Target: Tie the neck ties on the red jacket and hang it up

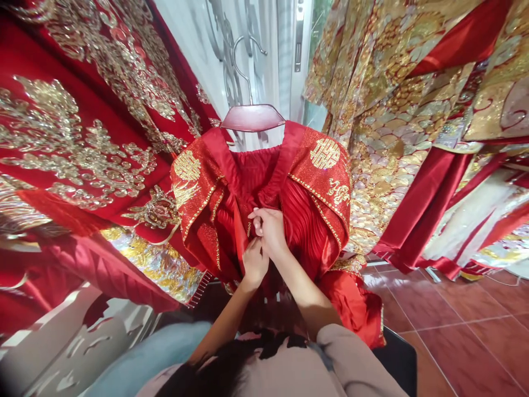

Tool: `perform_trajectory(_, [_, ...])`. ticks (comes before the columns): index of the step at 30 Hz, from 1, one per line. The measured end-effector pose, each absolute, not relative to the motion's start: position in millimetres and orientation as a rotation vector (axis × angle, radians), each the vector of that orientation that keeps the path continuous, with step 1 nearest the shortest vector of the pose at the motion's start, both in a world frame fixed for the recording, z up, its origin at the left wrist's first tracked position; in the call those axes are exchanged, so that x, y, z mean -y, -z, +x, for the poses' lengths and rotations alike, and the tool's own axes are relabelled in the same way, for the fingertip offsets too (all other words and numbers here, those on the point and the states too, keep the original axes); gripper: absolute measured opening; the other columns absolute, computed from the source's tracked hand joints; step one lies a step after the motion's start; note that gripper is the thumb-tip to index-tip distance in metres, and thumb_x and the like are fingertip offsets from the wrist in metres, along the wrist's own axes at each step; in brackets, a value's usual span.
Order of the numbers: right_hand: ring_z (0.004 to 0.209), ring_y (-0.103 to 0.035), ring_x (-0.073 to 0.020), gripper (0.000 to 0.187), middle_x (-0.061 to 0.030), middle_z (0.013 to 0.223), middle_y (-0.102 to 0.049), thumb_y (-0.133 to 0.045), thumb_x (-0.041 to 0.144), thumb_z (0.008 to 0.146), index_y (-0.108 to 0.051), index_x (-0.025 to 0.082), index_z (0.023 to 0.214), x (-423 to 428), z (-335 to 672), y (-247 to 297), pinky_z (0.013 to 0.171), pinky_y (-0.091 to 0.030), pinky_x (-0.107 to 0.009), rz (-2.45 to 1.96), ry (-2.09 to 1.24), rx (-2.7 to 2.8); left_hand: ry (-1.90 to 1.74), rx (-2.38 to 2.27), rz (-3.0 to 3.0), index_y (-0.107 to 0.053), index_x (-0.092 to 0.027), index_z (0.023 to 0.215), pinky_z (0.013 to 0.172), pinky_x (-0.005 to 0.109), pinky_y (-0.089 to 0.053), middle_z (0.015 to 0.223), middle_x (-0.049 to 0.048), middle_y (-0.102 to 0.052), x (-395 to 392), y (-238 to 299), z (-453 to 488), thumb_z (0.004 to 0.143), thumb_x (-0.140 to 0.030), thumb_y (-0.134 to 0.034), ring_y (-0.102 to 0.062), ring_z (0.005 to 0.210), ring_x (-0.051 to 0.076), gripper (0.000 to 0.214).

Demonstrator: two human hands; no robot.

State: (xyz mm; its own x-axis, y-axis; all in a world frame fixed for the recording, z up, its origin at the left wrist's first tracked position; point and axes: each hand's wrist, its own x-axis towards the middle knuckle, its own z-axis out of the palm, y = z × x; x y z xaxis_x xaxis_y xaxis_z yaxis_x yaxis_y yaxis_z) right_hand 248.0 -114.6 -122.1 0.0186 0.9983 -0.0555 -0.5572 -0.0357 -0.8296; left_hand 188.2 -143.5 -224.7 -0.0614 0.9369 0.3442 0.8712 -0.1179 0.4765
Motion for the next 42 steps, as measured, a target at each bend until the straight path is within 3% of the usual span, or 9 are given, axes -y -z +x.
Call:
perform_trajectory(9, [0.038, -0.034, -0.0055, 0.028, 0.0047, 0.04, -0.043, -0.055, 0.036, 0.075, -0.058, 0.015, 0.056, 139.6, 250.2, 143.9, 0.043, -0.027, -0.021, -1.013, -1.037, 1.135, -1.06, -1.926, 2.091, -0.063, -0.015, 0.086, 0.07, 0.028, -0.047, 0.081, 0.0074, -0.065, 160.0, 229.0, 178.7, 0.089, -0.016, -0.042, -0.062, 0.079, 0.02, 0.021])
perform_trajectory(12, [0.047, -0.043, -0.0084, 0.02, 0.0045, 0.05, -0.049, -0.053, 0.03, 0.079, -0.067, 0.017, 0.087, 137.5, 250.0, 141.9, 0.053, -0.036, -0.022, -1.055, -0.764, 1.289, -1.043, -1.923, 2.077, -0.063, -0.015, 0.083, 0.07, 0.029, -0.047, 0.082, 0.0081, -0.065, 155.9, 231.5, 177.5, 0.09, -0.019, -0.042, -0.062, 0.08, 0.021, 0.022])
perform_trajectory(14, [0.05, -0.046, -0.0104, 0.035, 0.0044, 0.054, -0.053, -0.051, 0.025, 0.082, -0.061, 0.019, 0.114, 129.5, 249.8, 135.9, 0.059, -0.039, -0.024, -1.075, -0.688, 1.392, -1.05, -1.906, 2.092, -0.062, -0.016, 0.082, 0.07, 0.03, -0.046, 0.083, 0.0084, -0.066, 155.1, 231.2, 178.0, 0.091, -0.019, -0.041, -0.062, 0.081, 0.021, 0.023])
perform_trajectory(16, [0.051, -0.049, -0.0122, 0.042, 0.0036, 0.055, -0.054, -0.051, 0.02, 0.082, -0.057, 0.02, 0.123, 119.1, 251.1, 127.6, 0.064, -0.04, -0.025, -1.116, -0.682, 1.474, -1.082, -1.893, 2.099, -0.062, -0.016, 0.08, 0.069, 0.029, -0.046, 0.081, 0.0075, -0.065, 155.7, 230.2, 179.1, 0.091, -0.018, -0.039, -0.062, 0.078, 0.02, 0.025])
perform_trajectory(20, [0.044, -0.047, -0.0129, 0.035, 0.0038, 0.049, -0.05, -0.052, 0.013, 0.081, -0.058, 0.014, 0.115, 107.1, 262.1, 107.7, 0.06, -0.038, -0.027, -1.285, -0.769, 1.618, -1.11, -1.902, 2.115, -0.061, -0.016, 0.079, 0.068, 0.028, -0.045, 0.079, 0.0073, -0.065, 157.3, 229.8, 180.0, 0.092, -0.019, -0.04, -0.062, 0.076, 0.02, 0.025])
perform_trajectory(25, [0.043, -0.045, -0.0102, 0.002, 0.0058, 0.048, -0.049, -0.053, 0.02, 0.084, -0.051, 0.018, 0.085, 118.6, 280.5, 90.7, 0.054, -0.032, -0.023, -1.304, -0.791, 1.882, -1.109, -1.913, 2.132, -0.062, -0.016, 0.081, 0.071, 0.029, -0.045, 0.081, 0.0078, -0.065, 155.3, 232.1, 175.2, 0.092, -0.021, -0.041, -0.062, 0.079, 0.021, 0.024])
perform_trajectory(32, [0.05, -0.038, -0.0093, 0.021, 0.0035, 0.054, -0.043, -0.046, 0.031, 0.089, -0.048, 0.019, 0.071, 157.0, 282.4, 98.3, 0.055, -0.026, -0.022, -1.292, -0.52, 1.829, -1.068, -1.83, 2.057, -0.061, -0.016, 0.086, 0.075, 0.031, -0.047, 0.088, 0.0094, -0.066, 152.1, 211.1, 157.1, 0.091, -0.026, -0.047, -0.064, 0.084, 0.023, 0.018])
perform_trajectory(37, [0.047, -0.036, -0.0088, 0.028, 0.0031, 0.051, -0.042, -0.046, 0.03, 0.088, -0.047, 0.019, 0.062, 182.7, 282.2, 120.6, 0.053, -0.025, -0.022, -1.204, -0.757, 1.893, -1.372, -1.563, 1.782, -0.057, -0.017, 0.08, 0.072, 0.029, -0.047, 0.08, 0.0052, -0.063, 152.2, 184.3, 144.3, 0.083, -0.021, -0.047, -0.061, 0.074, 0.018, 0.012])
perform_trajectory(42, [0.047, -0.037, -0.0088, 0.028, 0.0031, 0.051, -0.044, -0.046, 0.032, 0.088, -0.051, 0.018, 0.064, 185.4, 287.4, 130.6, 0.053, -0.028, -0.022, -1.144, -0.801, 1.817, -1.435, -0.964, 1.434, -0.062, -0.014, 0.103, 0.092, 0.034, -0.047, 0.107, 0.0118, -0.066, 144.9, 171.6, 153.8, 0.089, -0.042, -0.037, -0.062, 0.102, 0.021, 0.04])
